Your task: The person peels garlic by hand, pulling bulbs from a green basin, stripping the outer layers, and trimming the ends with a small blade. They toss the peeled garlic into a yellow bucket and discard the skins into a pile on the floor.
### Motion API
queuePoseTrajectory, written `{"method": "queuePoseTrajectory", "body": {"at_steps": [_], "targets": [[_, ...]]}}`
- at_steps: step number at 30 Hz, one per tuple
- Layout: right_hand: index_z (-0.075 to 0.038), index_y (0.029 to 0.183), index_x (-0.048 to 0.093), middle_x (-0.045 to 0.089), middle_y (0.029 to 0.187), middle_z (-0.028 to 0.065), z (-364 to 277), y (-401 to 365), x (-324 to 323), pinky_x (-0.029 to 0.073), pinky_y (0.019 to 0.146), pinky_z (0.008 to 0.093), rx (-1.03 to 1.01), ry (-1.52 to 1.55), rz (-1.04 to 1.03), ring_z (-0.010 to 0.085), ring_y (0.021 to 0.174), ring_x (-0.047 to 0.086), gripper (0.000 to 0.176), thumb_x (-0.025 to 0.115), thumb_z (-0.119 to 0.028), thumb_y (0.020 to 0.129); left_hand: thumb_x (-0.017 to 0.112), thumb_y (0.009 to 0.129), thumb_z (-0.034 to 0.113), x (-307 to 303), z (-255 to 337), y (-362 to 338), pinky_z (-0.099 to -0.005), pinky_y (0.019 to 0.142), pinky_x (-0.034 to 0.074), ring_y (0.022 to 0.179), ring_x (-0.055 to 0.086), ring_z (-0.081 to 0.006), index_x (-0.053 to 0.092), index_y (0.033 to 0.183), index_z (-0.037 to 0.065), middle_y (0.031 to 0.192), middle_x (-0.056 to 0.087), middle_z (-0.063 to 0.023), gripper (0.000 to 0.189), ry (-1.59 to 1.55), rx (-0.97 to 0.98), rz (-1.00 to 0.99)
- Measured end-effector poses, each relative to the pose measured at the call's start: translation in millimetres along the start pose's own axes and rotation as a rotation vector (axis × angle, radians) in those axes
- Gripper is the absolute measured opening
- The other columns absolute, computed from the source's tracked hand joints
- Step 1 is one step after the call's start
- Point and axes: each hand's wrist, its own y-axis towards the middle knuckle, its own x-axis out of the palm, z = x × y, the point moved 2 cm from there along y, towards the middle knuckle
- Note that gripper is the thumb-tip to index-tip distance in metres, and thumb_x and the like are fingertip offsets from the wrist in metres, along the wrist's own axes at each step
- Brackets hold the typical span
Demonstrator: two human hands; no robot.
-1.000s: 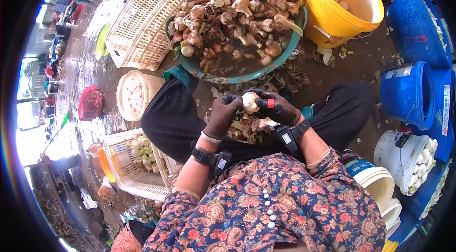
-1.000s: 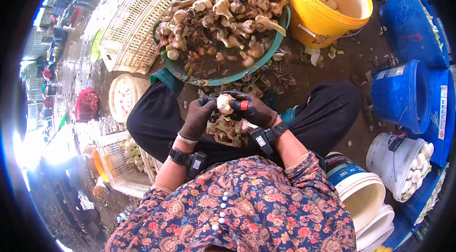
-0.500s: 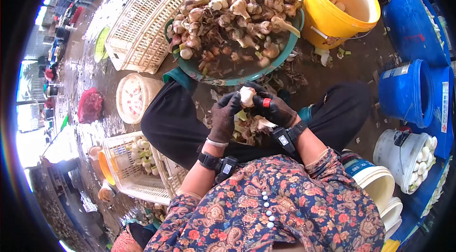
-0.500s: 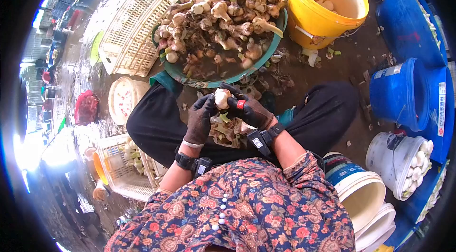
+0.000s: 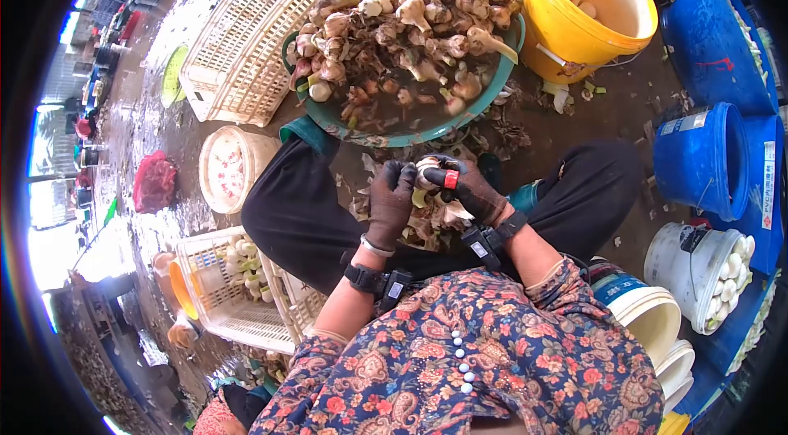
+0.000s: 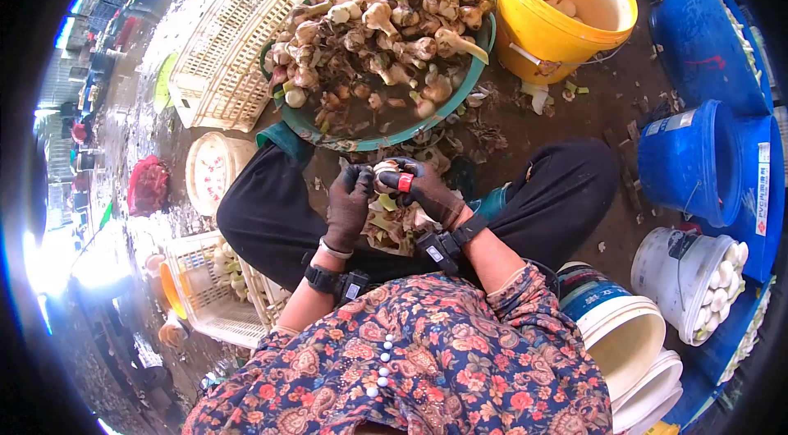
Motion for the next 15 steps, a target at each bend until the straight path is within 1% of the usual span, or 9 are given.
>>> {"method": "queuePoseTrajectory", "body": {"at_steps": [1,3,4,6,7,10,12,13,15], "targets": [[-0.004,0.114,0.059,0.059,0.091,-0.0038,-2.7,-1.0,-0.2,0.038,0.059,0.0173,-0.001,0.001,0.001,0.0025,0.072,0.048,0.043,0.059,-0.037,0.086,0.057,0.089,0.015,1.1,9.3,-0.7,-0.0279,0.067,0.045,0.073,0.053,-0.0112,0.058,0.092,0.0,0.08,0.06,-0.001,0.015,0.001,0.0,-0.001],[-0.004,0.111,0.061,0.059,0.086,-0.0037,-9.0,-5.4,-0.5,0.037,0.055,0.0178,0.014,-0.007,-0.007,0.0027,0.066,0.046,0.041,0.06,-0.037,0.085,0.057,0.089,0.013,4.6,32.5,-3.9,-0.0257,0.067,0.045,0.072,0.053,-0.0097,0.058,0.092,0.0,0.081,0.06,-0.0005,0.014,-0.244,0.024,-0.024],[-0.004,0.111,0.061,0.059,0.086,-0.0037,-5.9,-5.8,-2.3,0.037,0.055,0.0178,0.017,-0.006,-0.008,0.0027,0.066,0.046,0.041,0.06,-0.037,0.085,0.057,0.089,0.013,2.3,32.4,-4.2,-0.0257,0.067,0.045,0.072,0.053,-0.0097,0.058,0.092,0.0,0.081,0.06,-0.0005,0.014,-0.244,0.022,-0.023],[-0.005,0.109,0.062,0.058,0.083,-0.0035,1.7,-3.8,-4.0,0.036,0.052,0.0181,0.031,-0.04,-0.061,0.0021,0.062,0.043,0.041,0.061,-0.037,0.085,0.059,0.087,0.012,-5.7,31.1,-3.0,-0.0289,0.065,0.044,0.074,0.054,-0.0117,0.058,0.088,0.0,0.08,0.061,-0.0016,0.012,-0.193,-0.035,-0.141],[-0.005,0.109,0.062,0.058,0.083,-0.0035,2.0,-3.7,-3.6,0.036,0.052,0.0181,0.032,-0.039,-0.061,0.0021,0.062,0.043,0.041,0.061,-0.037,0.085,0.059,0.087,0.012,-8.8,28.6,-2.3,-0.0289,0.065,0.044,0.074,0.054,-0.0117,0.058,0.088,0.0,0.08,0.061,-0.0016,0.012,-0.192,-0.036,-0.141],[-0.004,0.108,0.062,0.058,0.085,-0.0026,6.2,-0.6,-3.2,0.039,0.057,0.0205,0.042,-0.048,-0.097,0.0035,0.067,0.046,0.039,0.063,-0.035,0.084,0.059,0.087,0.011,-9.6,16.8,-0.4,-0.0285,0.063,0.044,0.071,0.055,-0.0121,0.058,0.086,0.0,0.077,0.061,-0.0022,0.012,-0.064,-0.038,-0.177],[-0.002,0.109,0.061,0.06,0.09,0.0002,16.6,5.6,-4.5,0.045,0.068,0.0237,-0.039,-0.071,-0.108,0.0066,0.077,0.052,0.041,0.067,-0.031,0.08,0.057,0.087,0.012,-4.4,14.5,-2.9,-0.0268,0.061,0.043,0.067,0.055,-0.0115,0.058,0.085,0.0,0.074,0.06,-0.0016,0.013,0.266,0.14,-0.025],[-0.002,0.109,0.061,0.06,0.09,0.0002,16.3,5.3,-4.3,0.045,0.068,0.0237,-0.038,-0.071,-0.108,0.0066,0.077,0.052,0.041,0.067,-0.031,0.08,0.057,0.087,0.012,0.2,12.3,-3.3,-0.0268,0.061,0.043,0.067,0.055,-0.0115,0.058,0.085,0.0,0.074,0.06,-0.0016,0.013,0.265,0.139,-0.025],[0.0,0.11,0.059,0.062,0.096,0.0034,14.7,4.3,-3.2,0.046,0.08,0.0266,-0.073,-0.054,-0.174,0.0101,0.088,0.056,0.043,0.07,-0.026,0.077,0.055,0.089,0.014,4.1,7.7,-2.2,-0.0251,0.058,0.043,0.064,0.054,-0.0101,0.057,0.086,0.0,0.071,0.058,-0.001,0.015,0.255,0.13,0.162]]}}
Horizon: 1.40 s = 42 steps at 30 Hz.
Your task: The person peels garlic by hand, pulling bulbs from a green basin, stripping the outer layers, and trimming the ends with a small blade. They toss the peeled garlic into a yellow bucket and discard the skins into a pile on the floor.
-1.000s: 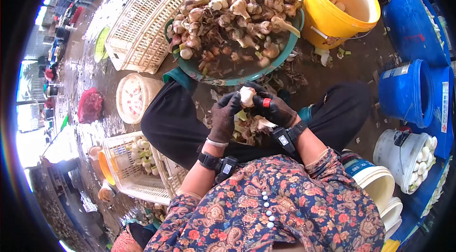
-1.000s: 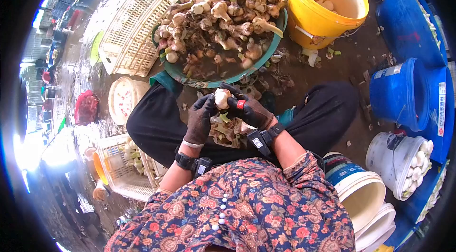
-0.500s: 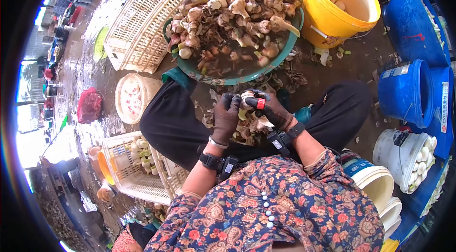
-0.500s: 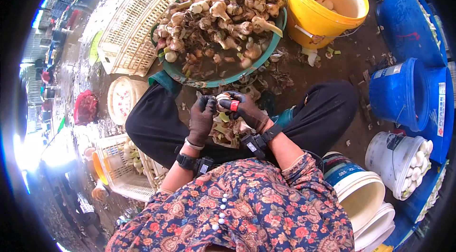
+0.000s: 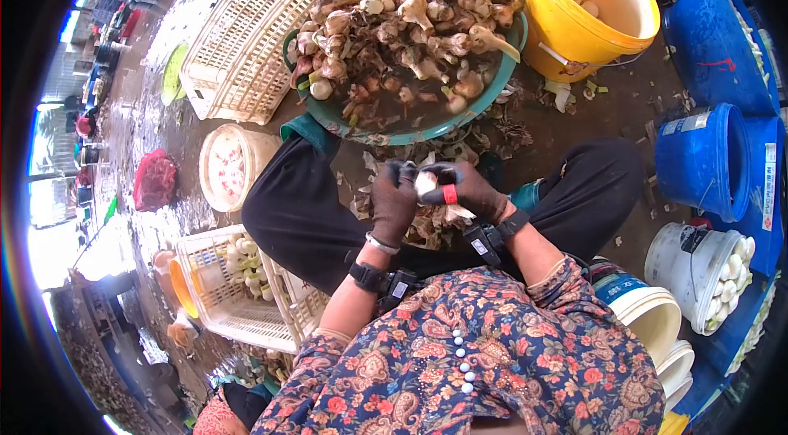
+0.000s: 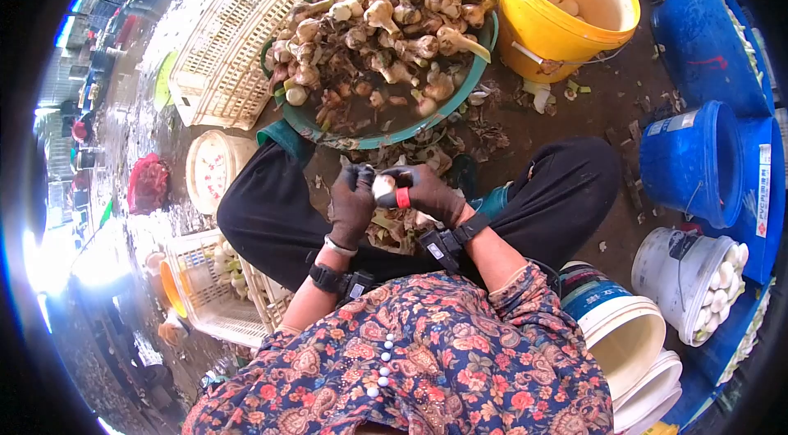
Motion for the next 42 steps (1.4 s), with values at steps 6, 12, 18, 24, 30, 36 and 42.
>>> {"method": "queuePoseTrajectory", "body": {"at_steps": [6,12,18,24,30,36,42], "targets": [[0.002,0.112,0.057,0.062,0.101,0.0044,-3.6,-2.1,-1.3,0.046,0.084,0.0262,0.077,0.145,0.022,0.011,0.092,0.057,0.045,0.072,-0.018,0.074,0.054,0.091,0.022,-17.9,-15.5,9.8,-0.024,0.059,0.047,0.069,0.056,-0.0093,0.059,0.101,0.002,0.082,0.061,-0.0035,0.023,-0.518,-0.461,-0.104],[0.0,0.112,0.054,0.059,0.101,0.0041,4.3,-0.2,0.9,0.044,0.083,0.0268,0.021,0.061,0.064,0.0111,0.091,0.054,0.047,0.073,-0.016,0.073,0.061,0.086,0.013,-16.6,22.1,5.6,-0.023,0.07,0.045,0.078,0.056,-0.0088,0.061,0.103,-0.002,0.091,0.063,-0.0038,0.023,-0.376,-0.136,-0.42],[-0.001,0.104,0.057,0.061,0.097,0.0047,5.5,0.4,-0.2,0.046,0.08,0.0263,0.021,-0.051,0.075,0.0108,0.088,0.055,0.047,0.079,-0.016,0.066,0.058,0.088,0.012,-15.1,12.0,1.3,-0.0244,0.065,0.044,0.073,0.053,-0.0084,0.06,0.091,-0.002,0.08,0.061,-0.0017,0.014,-0.005,-0.013,-0.3],[0.0,0.119,0.053,0.06,0.106,0.0058,-10.2,-3.1,2.1,0.046,0.086,0.0277,0.011,0.141,-0.059,0.0136,0.096,0.056,0.058,0.075,-0.012,0.067,0.054,0.091,0.019,-6.3,-49.7,9.4,-0.0234,0.057,0.044,0.063,0.054,-0.0091,0.059,0.093,-0.001,0.077,0.06,-0.003,0.02,-0.434,-0.497,0.005],[0.001,0.127,0.046,0.056,0.114,0.0077,-15.5,-3.3,1.5,0.047,0.086,0.0283,-0.011,0.373,-0.056,0.0148,0.102,0.054,0.053,0.062,-0.017,0.079,0.05,0.092,0.018,-14.5,-39.7,12.3,-0.0233,0.062,0.046,0.068,0.055,-0.0088,0.059,0.102,0.0,0.086,0.061,-0.0037,0.023,-0.638,-0.487,-0.013],[0.0,0.127,0.045,0.053,0.117,0.0075,-3.5,-5.1,-5.9,0.049,0.082,0.0275,0.004,0.375,0.017,0.0138,0.102,0.054,0.054,0.061,-0.017,0.079,0.063,0.085,0.019,-28.6,26.8,11.0,-0.0271,0.072,0.047,0.078,0.057,-0.0135,0.058,0.112,0.0,0.095,0.063,-0.0062,0.033,-0.267,-0.048,-0.239],[-0.001,0.123,0.05,0.056,0.112,0.0064,-1.5,0.1,2.8,0.048,0.079,0.0273,0.001,0.362,0.039,0.013,0.098,0.054,0.05,0.062,-0.024,0.08,0.063,0.083,0.007,-17.2,-1.1,13.4,-0.0266,0.073,0.046,0.079,0.058,-0.0122,0.061,0.097,-0.001,0.085,0.064,-0.0058,0.017,-0.115,0.037,-0.296]]}}
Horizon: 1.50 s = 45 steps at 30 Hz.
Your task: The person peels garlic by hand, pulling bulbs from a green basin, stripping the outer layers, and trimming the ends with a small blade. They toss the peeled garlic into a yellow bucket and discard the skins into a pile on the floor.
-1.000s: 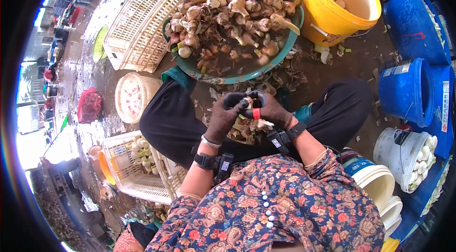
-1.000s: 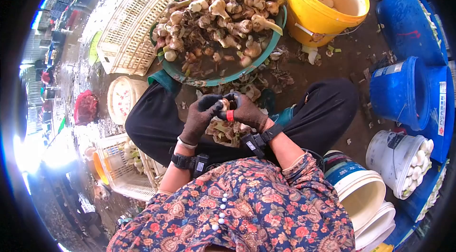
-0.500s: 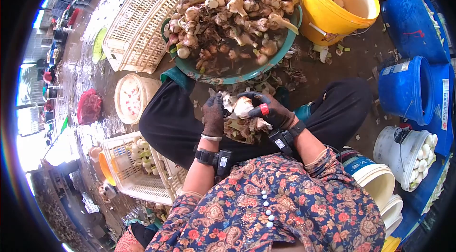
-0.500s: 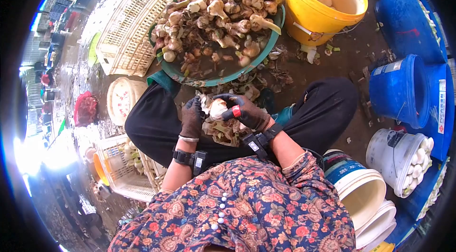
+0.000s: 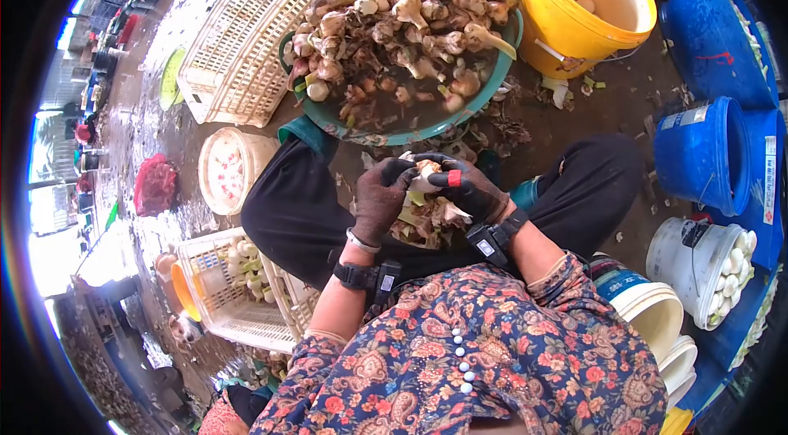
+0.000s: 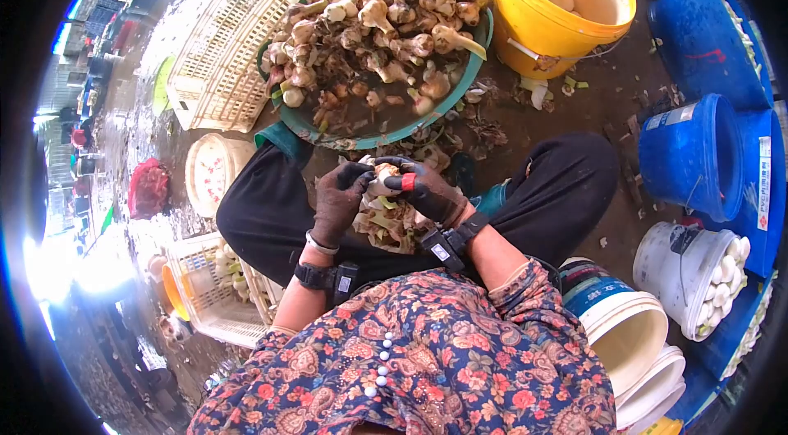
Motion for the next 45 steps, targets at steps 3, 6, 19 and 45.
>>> {"method": "queuePoseTrajectory", "body": {"at_steps": [3,6,19,45], "targets": [[-0.002,0.121,0.052,0.058,0.109,0.0064,2.9,-0.6,0.7,0.048,0.078,0.0279,-0.024,-0.17,0.069,0.0134,0.095,0.055,0.048,0.062,-0.025,0.08,0.059,0.085,0.007,2.5,7.2,-2.6,-0.0285,0.07,0.047,0.075,0.058,-0.0134,0.06,0.09,-0.001,0.08,0.064,-0.0077,0.01,0.17,0.021,0.067],[-0.002,0.12,0.052,0.059,0.105,0.0066,8.9,1.0,-4.5,0.048,0.076,0.0289,0.033,-0.033,0.027,0.0138,0.091,0.056,0.045,0.06,-0.023,0.081,0.056,0.086,0.008,4.7,1.9,0.1,-0.0318,0.068,0.047,0.073,0.06,-0.0205,0.058,0.088,-0.001,0.079,0.063,-0.0124,0.009,0.239,0.017,0.173],[-0.007,0.11,0.057,0.061,0.095,0.0013,-9.7,-6.1,-4.4,0.047,0.065,0.0239,0.092,-0.072,0.102,0.0098,0.077,0.058,0.042,0.051,-0.043,0.09,0.054,0.09,0.013,10.6,30.0,6.3,-0.028,0.061,0.043,0.066,0.052,-0.0117,0.057,0.09,0.0,0.073,0.058,-0.0064,0.013,-0.041,0.045,0.072],[-0.004,0.091,0.06,0.062,0.088,0.0006,-20.6,-6.9,-7.7,0.046,0.072,0.0247,-0.109,-0.447,0.084,0.0075,0.079,0.055,0.035,0.081,-0.02,0.068,0.073,0.075,0.015,-17.7,61.6,7.8,-0.0263,0.066,0.049,0.073,0.064,-0.0131,0.067,0.092,0.0,0.08,0.068,-0.0107,0.024,0.341,0.062,-0.245]]}}
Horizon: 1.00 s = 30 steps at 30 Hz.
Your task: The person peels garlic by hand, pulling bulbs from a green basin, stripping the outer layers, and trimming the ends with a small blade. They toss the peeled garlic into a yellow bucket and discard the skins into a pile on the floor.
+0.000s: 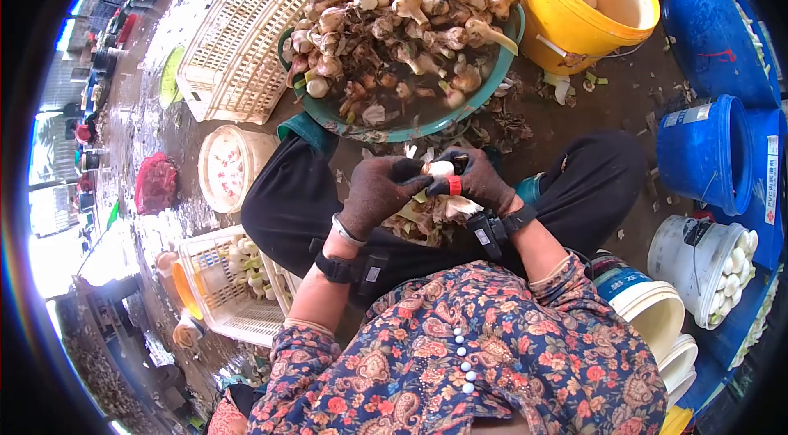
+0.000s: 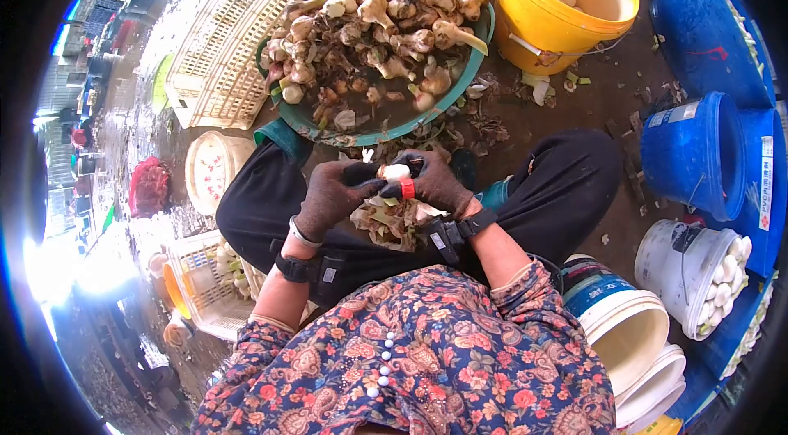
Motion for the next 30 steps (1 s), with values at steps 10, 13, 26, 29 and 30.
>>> {"method": "queuePoseTrajectory", "body": {"at_steps": [10,13,26,29,30], "targets": [[-0.003,0.09,0.063,0.062,0.083,-0.0007,1.1,-2.3,0.8,0.046,0.07,0.0232,0.085,0.0,-0.09,0.0056,0.076,0.054,0.036,0.083,-0.018,0.063,0.069,0.077,0.014,-0.6,-14.7,-0.7,-0.0249,0.061,0.047,0.065,0.055,-0.0064,0.067,0.089,-0.002,0.074,0.067,-0.0065,0.02,-0.158,-0.128,-0.13],[-0.003,0.089,0.064,0.063,0.084,-0.0005,-5.0,-2.6,2.4,0.046,0.071,0.0233,0.1,0.173,-0.052,0.0059,0.076,0.055,0.033,0.081,-0.017,0.065,0.068,0.078,0.013,-1.5,-22.3,-2.9,-0.0247,0.061,0.047,0.068,0.056,-0.0073,0.066,0.095,-0.001,0.079,0.067,-0.0034,0.022,-0.495,-0.298,-0.151],[-0.003,0.087,0.064,0.062,0.082,-0.0007,-8.7,-6.2,5.5,0.044,0.07,0.0224,0.103,0.093,-0.141,0.0067,0.075,0.054,0.032,0.078,-0.021,0.065,0.067,0.077,0.011,2.2,-18.6,-3.5,-0.023,0.067,0.047,0.071,0.057,-0.0071,0.066,0.093,-0.003,0.075,0.065,-0.0037,0.021,-0.339,-0.119,-0.202],[-0.003,0.089,0.063,0.06,0.081,-0.0007,-2.2,-4.6,5.9,0.044,0.07,0.0223,0.089,0.168,-0.136,0.0072,0.074,0.054,0.034,0.075,-0.026,0.068,0.064,0.079,0.011,1.7,-17.8,-6.3,-0.0222,0.066,0.047,0.07,0.056,-0.0066,0.066,0.094,-0.003,0.076,0.065,-0.0031,0.021,-0.424,-0.128,-0.178],[-0.003,0.09,0.062,0.059,0.081,-0.0008,-0.5,-4.1,5.1,0.044,0.071,0.0223,0.062,0.193,-0.13,0.0075,0.074,0.053,0.035,0.073,-0.029,0.07,0.063,0.079,0.01,1.0,-18.6,-7.5,-0.0218,0.067,0.047,0.072,0.056,-0.0068,0.064,0.099,-0.003,0.081,0.065,-0.003,0.024,-0.524,-0.17,-0.139]]}}
